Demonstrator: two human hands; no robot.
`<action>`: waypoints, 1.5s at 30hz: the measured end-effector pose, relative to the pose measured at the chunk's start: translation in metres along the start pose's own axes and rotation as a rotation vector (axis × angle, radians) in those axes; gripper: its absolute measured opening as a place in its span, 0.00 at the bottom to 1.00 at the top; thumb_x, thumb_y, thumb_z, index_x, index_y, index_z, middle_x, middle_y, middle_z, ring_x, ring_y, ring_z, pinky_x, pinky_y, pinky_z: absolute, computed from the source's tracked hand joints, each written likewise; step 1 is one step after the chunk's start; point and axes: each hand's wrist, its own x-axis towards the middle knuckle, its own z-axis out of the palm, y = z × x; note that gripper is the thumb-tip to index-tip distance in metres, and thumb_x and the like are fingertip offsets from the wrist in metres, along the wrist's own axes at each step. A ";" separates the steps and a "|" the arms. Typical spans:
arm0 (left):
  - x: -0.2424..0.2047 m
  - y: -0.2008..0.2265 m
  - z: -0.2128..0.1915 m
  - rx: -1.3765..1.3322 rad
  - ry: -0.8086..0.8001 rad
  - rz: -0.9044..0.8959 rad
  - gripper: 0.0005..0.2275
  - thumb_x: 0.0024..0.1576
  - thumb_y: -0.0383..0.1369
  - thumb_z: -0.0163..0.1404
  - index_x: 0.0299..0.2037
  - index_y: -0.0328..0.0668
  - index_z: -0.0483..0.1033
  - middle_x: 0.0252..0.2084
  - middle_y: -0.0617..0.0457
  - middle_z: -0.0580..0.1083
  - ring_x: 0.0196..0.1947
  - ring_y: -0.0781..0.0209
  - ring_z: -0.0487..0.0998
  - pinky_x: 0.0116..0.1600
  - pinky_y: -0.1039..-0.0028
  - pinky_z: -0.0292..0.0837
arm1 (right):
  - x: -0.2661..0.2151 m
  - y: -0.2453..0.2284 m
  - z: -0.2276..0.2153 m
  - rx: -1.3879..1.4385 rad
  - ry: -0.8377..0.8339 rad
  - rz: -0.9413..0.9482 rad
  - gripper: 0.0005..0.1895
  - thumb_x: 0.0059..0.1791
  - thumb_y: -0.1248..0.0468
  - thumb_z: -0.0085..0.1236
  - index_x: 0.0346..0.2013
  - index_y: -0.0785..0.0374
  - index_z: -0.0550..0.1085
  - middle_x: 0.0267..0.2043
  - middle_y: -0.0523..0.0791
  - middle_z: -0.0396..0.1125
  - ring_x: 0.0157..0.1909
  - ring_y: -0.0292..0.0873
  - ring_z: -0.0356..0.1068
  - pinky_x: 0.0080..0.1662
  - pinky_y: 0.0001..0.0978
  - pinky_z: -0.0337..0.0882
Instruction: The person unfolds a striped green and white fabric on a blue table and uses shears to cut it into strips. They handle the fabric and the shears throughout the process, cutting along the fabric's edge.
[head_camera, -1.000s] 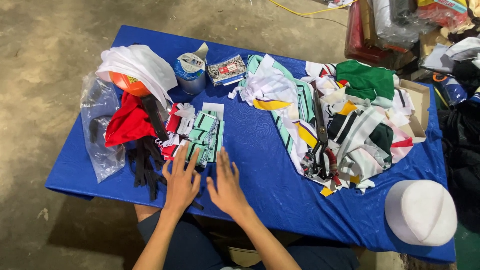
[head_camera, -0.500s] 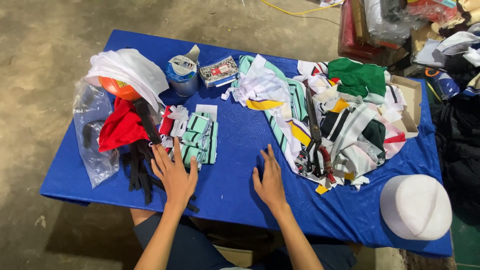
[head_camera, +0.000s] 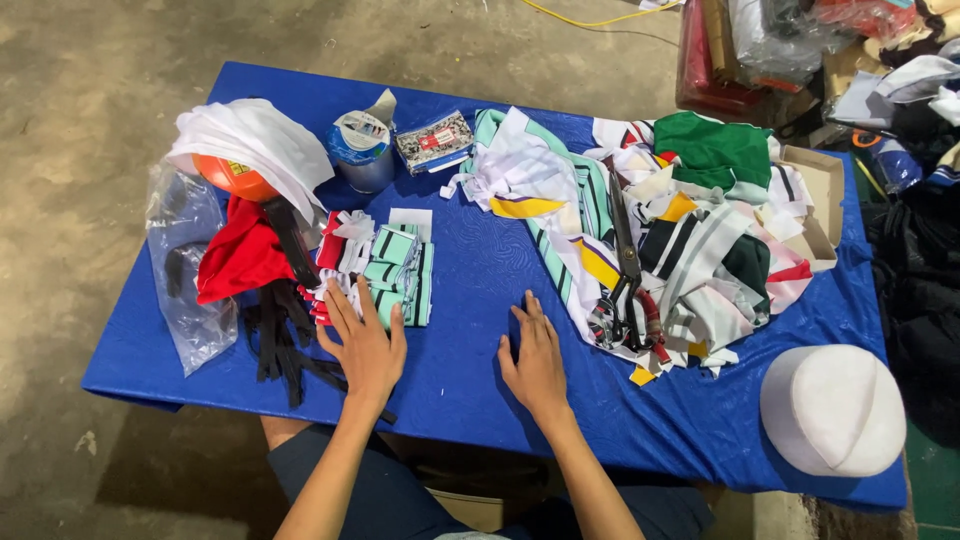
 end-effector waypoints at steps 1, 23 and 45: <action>0.000 0.001 -0.004 -0.001 -0.001 0.003 0.28 0.68 0.47 0.39 0.74 0.41 0.57 0.78 0.31 0.46 0.78 0.37 0.44 0.69 0.36 0.34 | 0.000 0.000 0.000 0.000 0.002 0.002 0.22 0.55 0.62 0.48 0.63 0.66 0.64 0.75 0.59 0.52 0.76 0.56 0.53 0.72 0.50 0.54; 0.017 -0.033 0.001 0.021 0.173 -0.011 0.22 0.61 0.35 0.51 0.65 0.35 0.71 0.65 0.39 0.68 0.67 0.41 0.67 0.61 0.50 0.62 | -0.001 0.006 0.005 -0.006 0.006 0.008 0.21 0.54 0.62 0.50 0.61 0.64 0.66 0.74 0.57 0.54 0.75 0.54 0.54 0.71 0.49 0.55; 0.030 -0.050 0.025 -0.024 0.239 -0.009 0.09 0.64 0.38 0.50 0.49 0.46 0.75 0.63 0.47 0.71 0.67 0.49 0.69 0.62 0.55 0.63 | 0.039 -0.088 0.118 -0.019 0.196 -0.636 0.17 0.49 0.66 0.62 0.53 0.59 0.74 0.59 0.45 0.69 0.63 0.48 0.69 0.56 0.42 0.72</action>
